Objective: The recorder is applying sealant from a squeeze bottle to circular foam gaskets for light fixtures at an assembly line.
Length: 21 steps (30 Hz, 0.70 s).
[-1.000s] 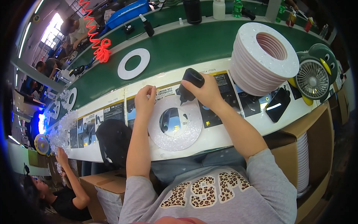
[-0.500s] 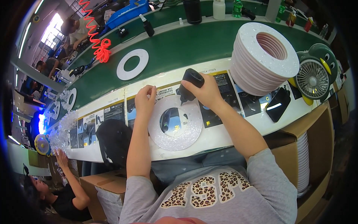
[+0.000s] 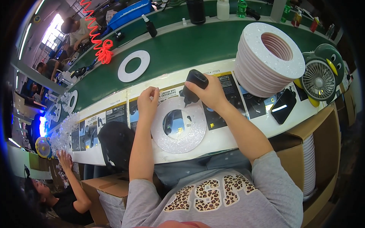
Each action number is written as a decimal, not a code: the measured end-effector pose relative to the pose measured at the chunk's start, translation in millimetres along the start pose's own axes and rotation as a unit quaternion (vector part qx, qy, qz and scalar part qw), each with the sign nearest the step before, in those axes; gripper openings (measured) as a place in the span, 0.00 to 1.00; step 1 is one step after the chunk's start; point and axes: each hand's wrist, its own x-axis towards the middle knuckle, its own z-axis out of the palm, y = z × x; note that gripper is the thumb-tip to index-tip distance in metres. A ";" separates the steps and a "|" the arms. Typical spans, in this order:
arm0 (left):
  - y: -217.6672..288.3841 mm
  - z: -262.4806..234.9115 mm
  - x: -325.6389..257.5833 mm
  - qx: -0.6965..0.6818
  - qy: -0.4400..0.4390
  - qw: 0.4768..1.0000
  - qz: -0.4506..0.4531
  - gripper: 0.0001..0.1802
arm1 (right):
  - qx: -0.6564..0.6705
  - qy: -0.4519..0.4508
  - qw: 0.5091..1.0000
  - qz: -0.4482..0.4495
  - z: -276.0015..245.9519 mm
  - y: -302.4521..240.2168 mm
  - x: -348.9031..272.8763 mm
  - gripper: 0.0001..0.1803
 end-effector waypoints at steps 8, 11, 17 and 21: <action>-1.0 0.9 0.3 0.003 -0.001 1.000 -0.001 0.12 | 0.008 0.005 1.000 -0.002 0.3 -0.9 -0.3 0.15; -1.1 0.2 -0.1 0.003 0.004 1.000 0.006 0.12 | -0.020 0.006 1.000 -0.008 -1.5 2.7 2.3 0.16; 0.1 0.3 -0.2 -0.003 0.008 1.000 0.015 0.12 | 0.033 0.031 0.998 0.032 -12.9 -1.2 6.3 0.17; 0.2 -0.1 0.2 0.001 0.004 1.000 0.009 0.12 | 0.034 -0.003 0.996 0.085 -23.4 -0.9 12.4 0.19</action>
